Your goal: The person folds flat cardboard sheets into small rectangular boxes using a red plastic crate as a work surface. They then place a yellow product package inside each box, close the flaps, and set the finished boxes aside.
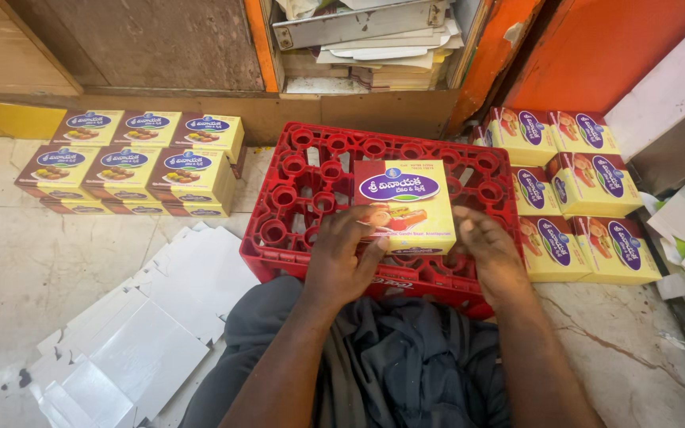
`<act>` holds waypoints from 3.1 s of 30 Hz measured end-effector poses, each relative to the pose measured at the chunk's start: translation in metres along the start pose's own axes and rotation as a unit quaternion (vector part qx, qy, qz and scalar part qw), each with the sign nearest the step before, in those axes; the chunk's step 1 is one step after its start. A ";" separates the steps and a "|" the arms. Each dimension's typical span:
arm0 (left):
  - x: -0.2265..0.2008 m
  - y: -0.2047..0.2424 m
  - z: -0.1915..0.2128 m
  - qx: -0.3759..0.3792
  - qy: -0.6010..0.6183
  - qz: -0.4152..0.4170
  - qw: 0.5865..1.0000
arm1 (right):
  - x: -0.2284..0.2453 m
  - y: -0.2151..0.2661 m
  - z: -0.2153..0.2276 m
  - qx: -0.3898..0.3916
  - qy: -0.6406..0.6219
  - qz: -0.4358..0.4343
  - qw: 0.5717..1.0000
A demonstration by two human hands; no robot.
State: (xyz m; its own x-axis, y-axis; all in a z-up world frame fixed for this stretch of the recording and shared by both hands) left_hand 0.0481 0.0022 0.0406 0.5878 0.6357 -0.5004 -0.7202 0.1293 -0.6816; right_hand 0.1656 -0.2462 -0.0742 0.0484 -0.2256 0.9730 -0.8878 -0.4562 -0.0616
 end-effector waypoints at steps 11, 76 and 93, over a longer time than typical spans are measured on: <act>0.010 0.002 -0.007 -0.006 -0.036 0.117 0.992 | 0.040 0.012 -0.057 -0.003 -0.169 0.027 0.985; 0.038 0.012 -0.002 0.229 0.144 0.166 0.948 | 0.048 0.022 -0.075 0.060 0.501 0.146 0.851; 0.037 0.009 0.001 0.236 0.089 0.126 0.959 | 0.048 0.019 -0.076 0.088 0.509 0.087 0.852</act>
State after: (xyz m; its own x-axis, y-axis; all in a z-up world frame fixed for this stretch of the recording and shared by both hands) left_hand 0.0633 0.0276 0.0159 0.3967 0.5570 -0.7297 -0.9096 0.3457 -0.2306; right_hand 0.1164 -0.1997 -0.0114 -0.5781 0.5198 0.6290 -0.7545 -0.6340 -0.1695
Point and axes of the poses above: each hand's wrist, its own y-axis away from the middle knuckle, its own z-axis out of the back of the hand, x = y × z, the point moved 7 cm from there along -y, towards the middle knuckle, and after that the axes turned 12 degrees about x, right-handed, at the moved point
